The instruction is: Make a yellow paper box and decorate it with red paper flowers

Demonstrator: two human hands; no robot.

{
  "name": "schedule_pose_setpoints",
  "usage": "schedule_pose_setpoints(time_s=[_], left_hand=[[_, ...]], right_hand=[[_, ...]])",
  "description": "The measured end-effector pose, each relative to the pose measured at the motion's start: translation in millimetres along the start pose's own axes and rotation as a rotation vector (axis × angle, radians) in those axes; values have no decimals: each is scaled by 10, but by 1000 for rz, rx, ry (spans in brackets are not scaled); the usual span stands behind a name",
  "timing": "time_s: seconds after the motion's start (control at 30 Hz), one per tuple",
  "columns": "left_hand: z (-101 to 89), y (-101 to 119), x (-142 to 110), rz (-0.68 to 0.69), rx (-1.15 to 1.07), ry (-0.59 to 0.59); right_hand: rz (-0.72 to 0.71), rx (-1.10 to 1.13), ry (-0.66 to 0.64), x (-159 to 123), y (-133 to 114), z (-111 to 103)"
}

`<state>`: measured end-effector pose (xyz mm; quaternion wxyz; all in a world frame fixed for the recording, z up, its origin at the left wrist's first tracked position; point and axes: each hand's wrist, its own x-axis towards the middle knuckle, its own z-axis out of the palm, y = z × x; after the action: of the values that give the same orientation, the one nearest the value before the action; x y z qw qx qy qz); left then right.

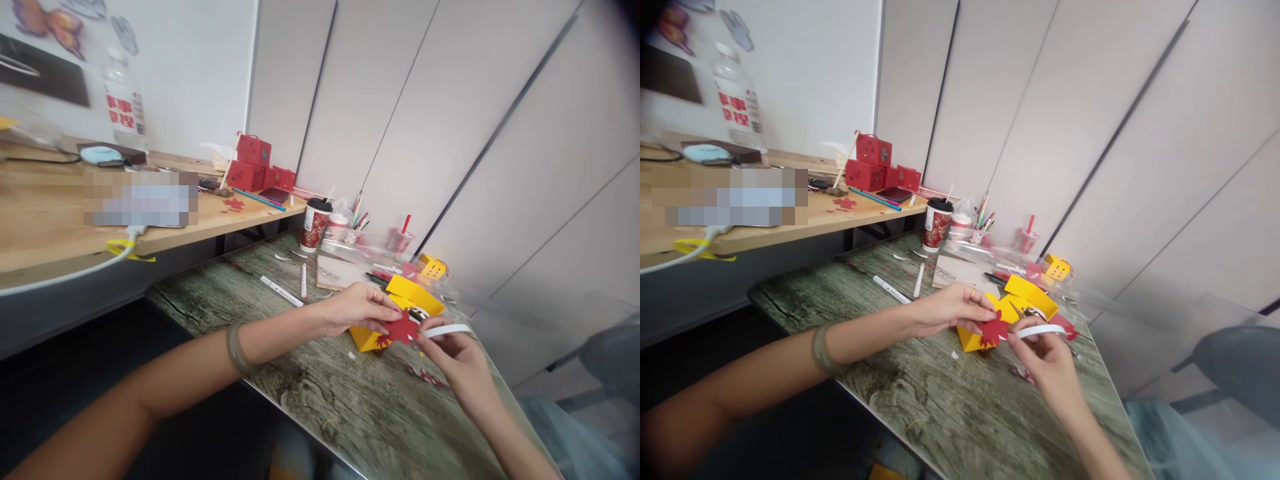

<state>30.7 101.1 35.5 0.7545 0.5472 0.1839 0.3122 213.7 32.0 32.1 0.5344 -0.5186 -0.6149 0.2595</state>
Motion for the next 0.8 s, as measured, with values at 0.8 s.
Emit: schedule_pose_setpoints(time_s=[0.8], left_hand=[[36,-23,26,93,53,212]], right_hand=[[-187,-261,168,-15,4,200]])
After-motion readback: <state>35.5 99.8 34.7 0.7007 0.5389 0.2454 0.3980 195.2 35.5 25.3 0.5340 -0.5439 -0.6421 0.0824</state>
